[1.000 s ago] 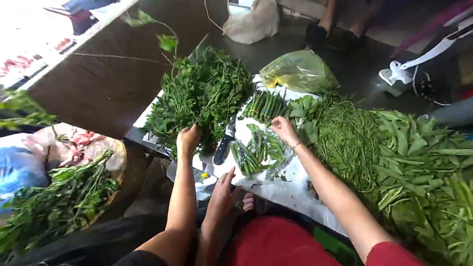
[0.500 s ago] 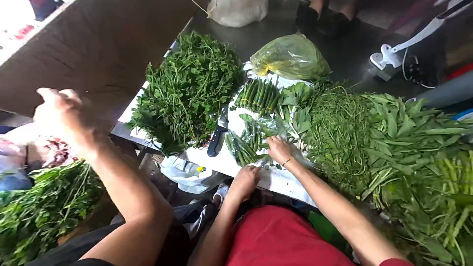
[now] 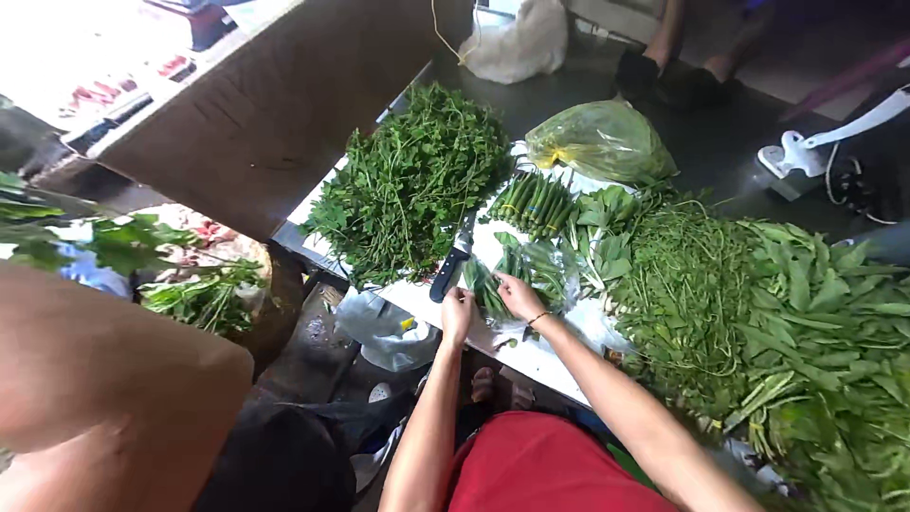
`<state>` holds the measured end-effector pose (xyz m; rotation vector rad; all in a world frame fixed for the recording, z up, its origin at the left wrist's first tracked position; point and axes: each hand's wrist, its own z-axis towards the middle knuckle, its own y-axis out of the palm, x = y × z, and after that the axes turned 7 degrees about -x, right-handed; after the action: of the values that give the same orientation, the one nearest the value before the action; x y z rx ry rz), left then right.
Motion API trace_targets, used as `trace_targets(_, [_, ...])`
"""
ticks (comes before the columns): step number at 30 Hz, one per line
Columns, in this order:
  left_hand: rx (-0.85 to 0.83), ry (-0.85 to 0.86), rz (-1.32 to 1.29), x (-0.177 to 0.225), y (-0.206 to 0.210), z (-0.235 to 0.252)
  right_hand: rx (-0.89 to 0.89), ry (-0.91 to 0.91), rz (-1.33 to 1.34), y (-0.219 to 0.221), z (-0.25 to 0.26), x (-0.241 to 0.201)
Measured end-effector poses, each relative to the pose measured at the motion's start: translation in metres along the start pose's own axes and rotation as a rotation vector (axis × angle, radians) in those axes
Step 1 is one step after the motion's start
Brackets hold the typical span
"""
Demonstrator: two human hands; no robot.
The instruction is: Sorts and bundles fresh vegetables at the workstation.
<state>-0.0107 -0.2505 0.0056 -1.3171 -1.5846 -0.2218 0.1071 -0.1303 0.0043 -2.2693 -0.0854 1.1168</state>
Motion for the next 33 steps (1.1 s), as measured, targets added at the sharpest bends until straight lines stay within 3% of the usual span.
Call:
trace_targets(2, [-0.052, 0.098, -0.375, 0.001, 0.010, -0.002, 0.047, -0.015, 0.101, -0.011, -0.016, 0.008])
trace_targets(5, [-0.177, 0.215, -0.564, 0.016, 0.020, -0.013, 0.129, 0.001, 0.245, -0.022, -0.037, 0.021])
trace_targets(11, [-0.088, 0.094, -0.448, -0.001, 0.022, -0.008, 0.050, 0.103, 0.430, -0.014, -0.045, 0.041])
trace_targets(18, [-0.152, 0.142, -0.383, -0.009, 0.019, -0.016, 0.011, 0.109, 0.028, -0.011, -0.024, 0.016])
trace_targets(22, [-0.061, 0.146, -0.333, -0.020, 0.009, -0.010, -0.053, 0.126, -0.096, -0.026, -0.015, 0.017])
trace_targets(29, [0.052, 0.227, -0.080, -0.009, -0.004, -0.034, -0.119, 0.146, 0.026, -0.065, -0.102, 0.028])
trace_targets(31, [0.063, 0.271, -0.159, 0.002, -0.002, -0.056, -0.150, 0.100, 0.217, -0.062, -0.132, 0.030])
trace_targets(33, [-0.074, 0.296, -0.462, 0.007, 0.006, -0.071, -0.207, 0.030, 0.371, -0.046, -0.149, 0.025])
